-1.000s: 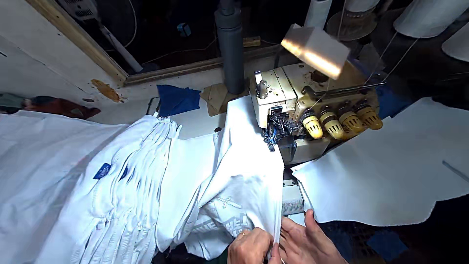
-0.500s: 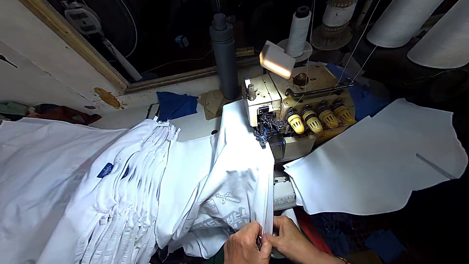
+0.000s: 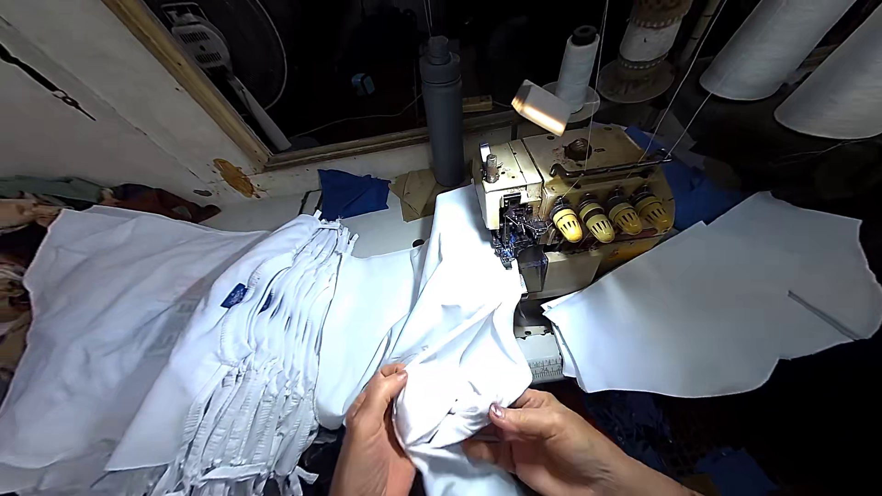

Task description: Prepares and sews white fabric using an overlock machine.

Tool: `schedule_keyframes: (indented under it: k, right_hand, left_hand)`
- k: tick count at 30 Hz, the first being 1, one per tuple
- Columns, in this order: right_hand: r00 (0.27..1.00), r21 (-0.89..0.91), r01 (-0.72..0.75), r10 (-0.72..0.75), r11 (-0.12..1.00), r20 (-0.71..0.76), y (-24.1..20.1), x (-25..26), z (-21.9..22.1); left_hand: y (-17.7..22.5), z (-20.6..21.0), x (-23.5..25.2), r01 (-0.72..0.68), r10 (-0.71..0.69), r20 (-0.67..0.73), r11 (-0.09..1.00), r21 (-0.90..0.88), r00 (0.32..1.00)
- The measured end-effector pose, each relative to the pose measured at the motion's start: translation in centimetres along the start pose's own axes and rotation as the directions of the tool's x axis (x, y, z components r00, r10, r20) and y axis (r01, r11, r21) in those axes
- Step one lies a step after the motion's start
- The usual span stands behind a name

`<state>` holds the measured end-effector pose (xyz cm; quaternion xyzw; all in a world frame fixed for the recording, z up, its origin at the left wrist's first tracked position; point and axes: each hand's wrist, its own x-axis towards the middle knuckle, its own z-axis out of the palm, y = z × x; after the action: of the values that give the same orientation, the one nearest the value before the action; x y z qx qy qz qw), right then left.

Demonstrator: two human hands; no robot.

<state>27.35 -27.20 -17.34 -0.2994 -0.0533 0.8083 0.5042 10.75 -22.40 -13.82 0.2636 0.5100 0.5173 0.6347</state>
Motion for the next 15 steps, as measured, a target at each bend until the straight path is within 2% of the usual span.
schedule_keyframes:
  k: [1,3,5,7,9,12,13,15]
  right_hand:
    - [0.994,-0.060,0.033,-0.027,0.998,0.103,-0.3,-0.6,0.5]
    - [0.972,-0.146,0.085,-0.050,0.986,0.228,-0.8,-1.8,1.4]
    - [0.983,-0.229,0.065,-0.023,0.971,0.180,-1.0,-3.0,2.1]
    - [1.000,-0.322,-0.006,0.014,0.947,0.022,-0.9,-4.0,2.8]
    - [0.999,-0.396,0.013,-0.032,0.918,-0.042,-0.1,-4.7,3.0]
    - [0.961,-0.506,0.268,-0.262,0.820,0.085,1.2,-4.7,1.7]
    - [0.951,-0.505,0.307,-0.279,0.807,0.131,1.2,-4.6,1.3]
    - [0.970,-0.467,0.240,-0.187,0.851,0.158,0.9,-4.8,1.1]
  left_hand:
    - [1.1,-0.6,-0.9,-0.124,0.108,0.157,0.987,0.099,0.982]
    - [2.7,-1.2,-2.9,-0.387,0.222,0.444,0.863,0.325,0.868]
    - [2.6,-1.2,-4.4,-0.565,0.257,0.570,0.682,0.465,0.780]
    - [1.8,-1.2,-5.2,-0.624,0.275,0.594,0.576,0.529,0.756]
    - [0.8,-1.4,-5.6,-0.637,0.284,0.594,0.542,0.548,0.753]
    - [0.1,-1.6,-5.6,-0.648,0.316,0.584,0.538,0.540,0.748]
    - [0.1,-1.6,-5.6,-0.652,0.326,0.583,0.544,0.528,0.744]
    - [0.0,-1.8,-5.7,-0.658,0.336,0.587,0.557,0.507,0.737]
